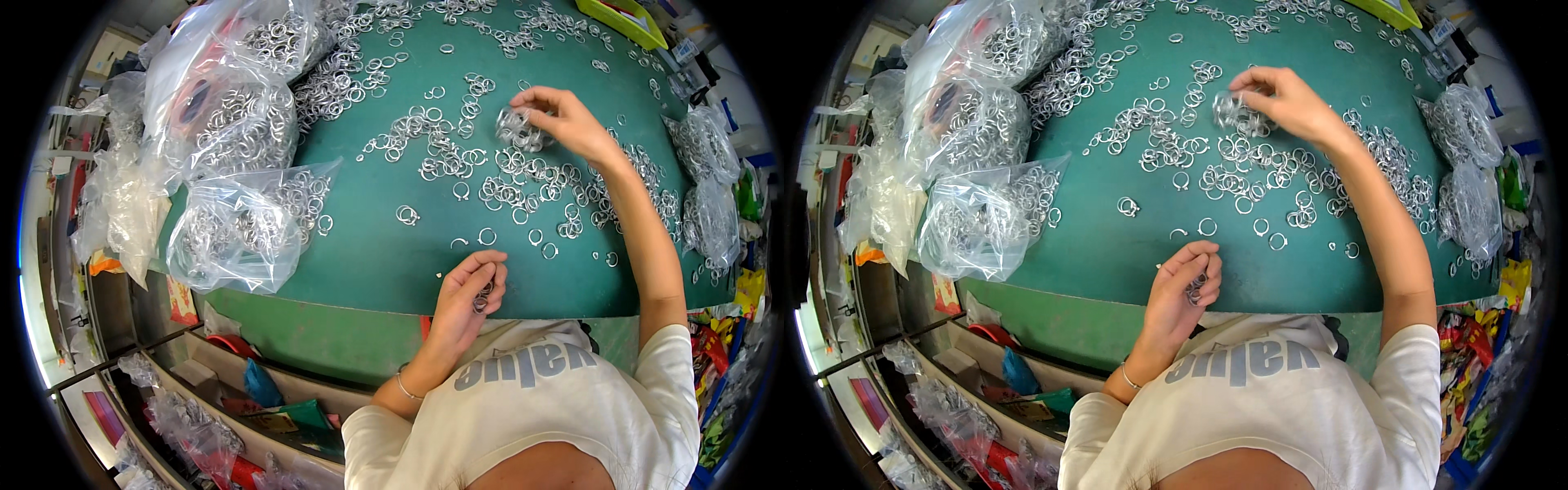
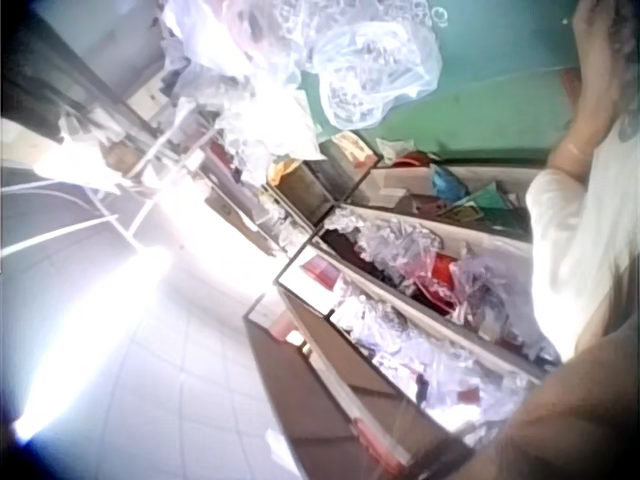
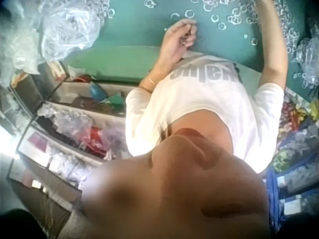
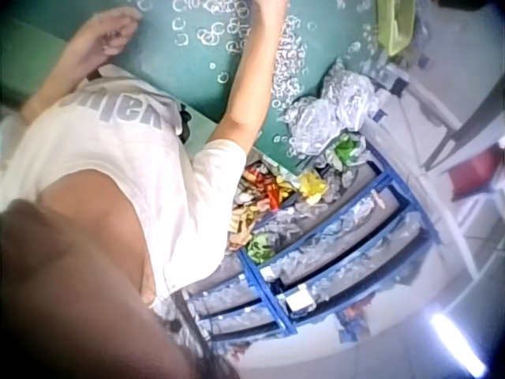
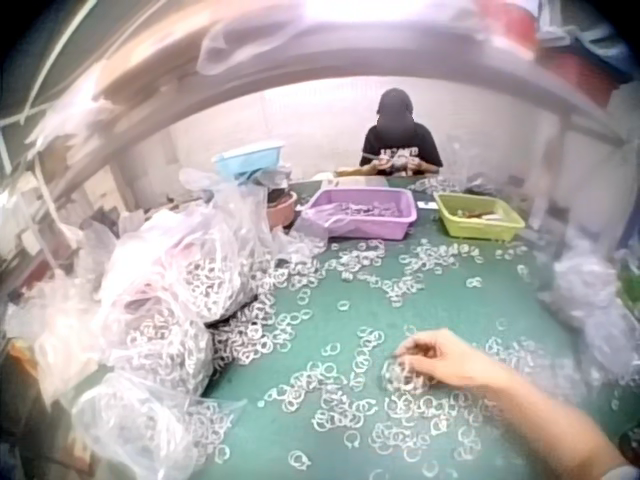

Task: The person picks up metal rings from a green table by hand, gathers them in their palm, and places them into piles.

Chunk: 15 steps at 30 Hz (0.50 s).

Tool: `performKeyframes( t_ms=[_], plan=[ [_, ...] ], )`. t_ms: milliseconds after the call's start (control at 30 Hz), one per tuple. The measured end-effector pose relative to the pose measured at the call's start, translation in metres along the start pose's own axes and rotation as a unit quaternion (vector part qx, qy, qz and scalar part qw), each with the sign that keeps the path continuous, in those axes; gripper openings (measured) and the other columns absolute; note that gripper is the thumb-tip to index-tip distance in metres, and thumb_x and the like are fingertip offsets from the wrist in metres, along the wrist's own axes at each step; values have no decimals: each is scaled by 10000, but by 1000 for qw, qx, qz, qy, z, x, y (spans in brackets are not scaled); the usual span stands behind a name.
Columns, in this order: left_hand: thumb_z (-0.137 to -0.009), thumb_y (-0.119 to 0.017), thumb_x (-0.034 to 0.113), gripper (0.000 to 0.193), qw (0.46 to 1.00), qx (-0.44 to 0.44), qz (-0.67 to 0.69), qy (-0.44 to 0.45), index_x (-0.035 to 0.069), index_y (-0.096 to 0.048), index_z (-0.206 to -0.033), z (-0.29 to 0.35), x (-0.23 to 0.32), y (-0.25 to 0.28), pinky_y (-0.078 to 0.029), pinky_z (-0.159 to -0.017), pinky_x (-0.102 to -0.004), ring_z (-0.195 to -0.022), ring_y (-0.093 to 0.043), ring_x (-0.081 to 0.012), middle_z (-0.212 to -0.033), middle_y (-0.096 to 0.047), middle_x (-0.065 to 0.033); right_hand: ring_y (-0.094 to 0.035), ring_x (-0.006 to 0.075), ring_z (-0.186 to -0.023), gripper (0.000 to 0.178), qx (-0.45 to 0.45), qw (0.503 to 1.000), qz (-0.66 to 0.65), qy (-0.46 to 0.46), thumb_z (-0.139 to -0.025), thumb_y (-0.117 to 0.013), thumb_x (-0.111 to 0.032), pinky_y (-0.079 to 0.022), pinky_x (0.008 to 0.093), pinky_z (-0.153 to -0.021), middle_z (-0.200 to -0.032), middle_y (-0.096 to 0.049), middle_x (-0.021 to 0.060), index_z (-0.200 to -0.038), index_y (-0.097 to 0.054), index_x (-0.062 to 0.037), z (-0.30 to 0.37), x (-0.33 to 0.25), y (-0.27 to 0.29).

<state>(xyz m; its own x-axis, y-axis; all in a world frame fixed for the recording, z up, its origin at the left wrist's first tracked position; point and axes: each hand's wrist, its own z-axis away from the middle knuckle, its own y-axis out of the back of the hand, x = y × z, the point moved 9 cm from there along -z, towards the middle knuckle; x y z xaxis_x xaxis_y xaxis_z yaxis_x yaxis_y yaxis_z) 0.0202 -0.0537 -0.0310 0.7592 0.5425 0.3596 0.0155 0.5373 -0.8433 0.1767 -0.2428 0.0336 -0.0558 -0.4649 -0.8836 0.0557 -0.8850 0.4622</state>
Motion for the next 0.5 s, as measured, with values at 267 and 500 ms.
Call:
performKeyframes(
  t_ms=[267, 500],
  plan=[
    [-879, -453, 68, 173, 1000, 9, -15, -2, 10, -531, -1022, -1, 0, -1, -299, -461, -192, -570, -388, -83, -756, -481, -44, -435, 300, -1066, 505, 62, 900, 302, 309, -689, -699, -195, -338, 431, -876, -1176, -467, 106, -1143, -499, -100, 10, -75, -115],
    [-879, -454, 70, 166, 999, 23, -21, -12, 11, -530, -1015, 1, 7, 5, -299, -464, -193, -571, -390, -84, -754, -481, -42, -507, 203, -940, 198, -41, 947, 173, 268, -735, -639, -78, -429, 307, -718, -1000, -528, 60, -901, -536, -45, 28, -57, -124]
  ],
)
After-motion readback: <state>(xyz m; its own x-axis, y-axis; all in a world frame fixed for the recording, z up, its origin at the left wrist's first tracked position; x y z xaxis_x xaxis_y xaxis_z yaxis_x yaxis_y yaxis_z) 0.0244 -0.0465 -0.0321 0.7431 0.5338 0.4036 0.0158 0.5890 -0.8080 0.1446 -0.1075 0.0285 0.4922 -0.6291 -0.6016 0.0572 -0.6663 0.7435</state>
